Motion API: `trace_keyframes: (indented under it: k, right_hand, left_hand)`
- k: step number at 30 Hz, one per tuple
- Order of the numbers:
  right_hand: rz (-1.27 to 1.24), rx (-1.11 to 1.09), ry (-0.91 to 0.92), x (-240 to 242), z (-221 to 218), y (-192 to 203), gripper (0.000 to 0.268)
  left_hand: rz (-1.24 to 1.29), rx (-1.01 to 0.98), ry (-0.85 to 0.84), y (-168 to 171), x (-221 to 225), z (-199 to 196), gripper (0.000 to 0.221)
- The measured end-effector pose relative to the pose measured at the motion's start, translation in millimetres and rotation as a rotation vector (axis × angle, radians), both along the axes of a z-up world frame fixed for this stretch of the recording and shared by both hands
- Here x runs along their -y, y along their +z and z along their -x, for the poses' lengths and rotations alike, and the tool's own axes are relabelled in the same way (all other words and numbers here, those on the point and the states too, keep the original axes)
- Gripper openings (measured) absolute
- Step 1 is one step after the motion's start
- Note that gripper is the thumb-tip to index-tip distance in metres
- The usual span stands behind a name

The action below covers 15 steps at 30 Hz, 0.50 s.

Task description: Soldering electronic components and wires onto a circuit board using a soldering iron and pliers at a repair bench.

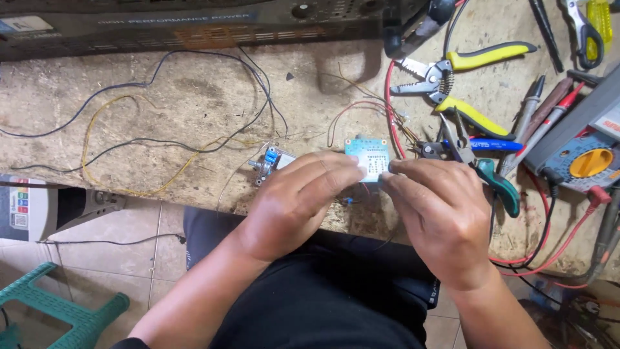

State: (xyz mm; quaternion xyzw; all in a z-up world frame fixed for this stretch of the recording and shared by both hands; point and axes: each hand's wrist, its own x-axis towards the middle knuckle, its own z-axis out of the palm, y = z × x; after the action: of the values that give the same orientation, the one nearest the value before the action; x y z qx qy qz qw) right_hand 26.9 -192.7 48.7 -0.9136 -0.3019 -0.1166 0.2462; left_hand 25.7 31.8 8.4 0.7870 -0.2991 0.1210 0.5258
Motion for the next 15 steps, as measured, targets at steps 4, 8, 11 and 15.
trace_keyframes:
  k: [4,8,11,15]
  right_hand:
    - [0.015,0.027,0.027,-0.5,4.7,-12.1,0.011]
    - [0.071,0.096,0.003,-2.5,6.2,-15.8,0.015]
    - [0.110,0.136,-0.002,-0.8,7.1,-21.0,0.018]
    - [0.120,0.143,-0.019,0.4,8.2,-21.7,0.013]
  left_hand:
    - [-0.166,0.115,0.191,12.8,4.1,16.9,0.019]
    - [-0.372,0.113,0.509,16.2,24.4,36.2,0.016]
    - [-0.440,0.076,0.559,9.9,36.9,42.0,0.023]
    - [-0.517,0.075,0.552,1.4,42.9,40.5,0.012]
